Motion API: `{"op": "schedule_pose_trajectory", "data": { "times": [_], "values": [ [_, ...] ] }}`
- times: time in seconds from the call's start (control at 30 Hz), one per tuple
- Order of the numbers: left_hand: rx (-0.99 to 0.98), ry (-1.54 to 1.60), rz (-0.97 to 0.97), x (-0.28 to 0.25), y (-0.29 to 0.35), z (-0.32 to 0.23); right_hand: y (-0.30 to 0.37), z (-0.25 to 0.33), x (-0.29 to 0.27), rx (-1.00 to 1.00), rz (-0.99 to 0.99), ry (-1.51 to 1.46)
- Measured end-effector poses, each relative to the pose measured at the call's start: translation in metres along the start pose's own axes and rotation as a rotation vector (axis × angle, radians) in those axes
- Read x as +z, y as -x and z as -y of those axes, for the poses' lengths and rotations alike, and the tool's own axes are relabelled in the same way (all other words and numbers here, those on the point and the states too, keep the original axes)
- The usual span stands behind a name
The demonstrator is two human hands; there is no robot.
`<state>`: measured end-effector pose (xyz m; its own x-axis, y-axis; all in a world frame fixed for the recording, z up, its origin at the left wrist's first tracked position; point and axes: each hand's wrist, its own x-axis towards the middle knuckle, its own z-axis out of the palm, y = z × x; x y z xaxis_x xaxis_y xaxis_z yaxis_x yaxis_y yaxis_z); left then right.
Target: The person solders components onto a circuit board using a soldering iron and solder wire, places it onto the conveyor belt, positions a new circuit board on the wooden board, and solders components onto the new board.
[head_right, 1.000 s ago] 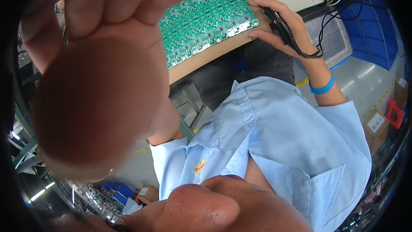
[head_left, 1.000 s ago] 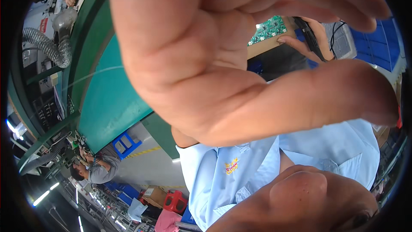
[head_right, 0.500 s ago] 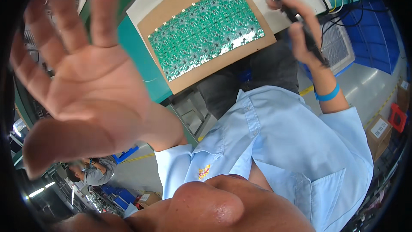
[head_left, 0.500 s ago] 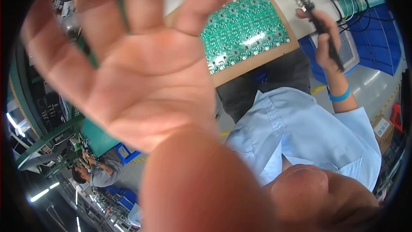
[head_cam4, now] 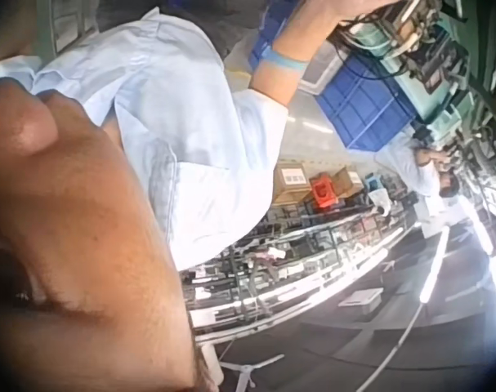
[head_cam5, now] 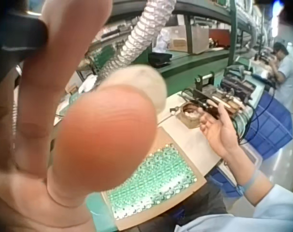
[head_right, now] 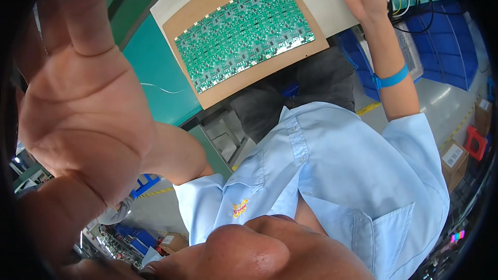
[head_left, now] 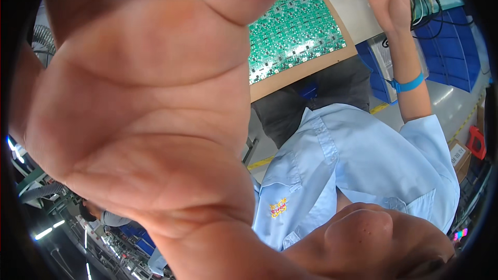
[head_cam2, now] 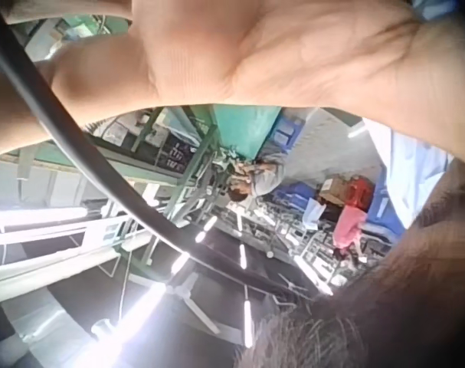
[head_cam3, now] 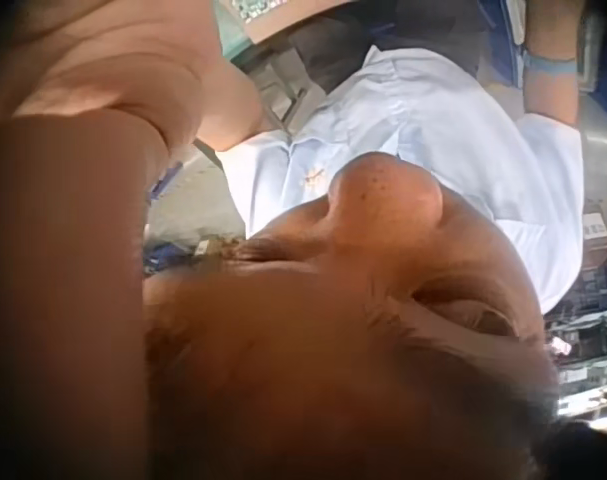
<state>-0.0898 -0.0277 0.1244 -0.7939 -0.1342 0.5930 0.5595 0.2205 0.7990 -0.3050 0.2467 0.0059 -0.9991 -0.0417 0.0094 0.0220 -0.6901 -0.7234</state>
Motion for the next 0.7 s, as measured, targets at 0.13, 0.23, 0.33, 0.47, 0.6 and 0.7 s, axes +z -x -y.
{"op": "schedule_pose_trajectory", "data": {
  "times": [0.13,0.23,0.33,0.47,0.6,0.7],
  "values": [
    [0.020,-0.007,0.023,-0.004,-0.006,-0.003,-0.003,-0.005,0.009,0.137,-0.003,-0.104],
    [0.043,-0.020,0.045,-0.010,-0.014,-0.005,0.001,-0.006,0.009,0.216,-0.023,-0.192],
    [0.064,-0.025,0.072,-0.017,-0.024,-0.008,0.014,-0.001,0.008,0.296,-0.095,-0.348],
    [0.085,-0.044,0.111,-0.026,-0.042,-0.011,0.024,0.003,0.011,0.455,-0.031,-0.434],
    [0.112,-0.077,0.159,-0.038,-0.064,-0.011,0.030,0.009,0.014,0.584,0.227,-0.394],
    [0.102,-0.125,0.226,-0.057,-0.093,-0.006,0.047,0.017,0.025,0.615,0.592,-0.293]
  ]
}}
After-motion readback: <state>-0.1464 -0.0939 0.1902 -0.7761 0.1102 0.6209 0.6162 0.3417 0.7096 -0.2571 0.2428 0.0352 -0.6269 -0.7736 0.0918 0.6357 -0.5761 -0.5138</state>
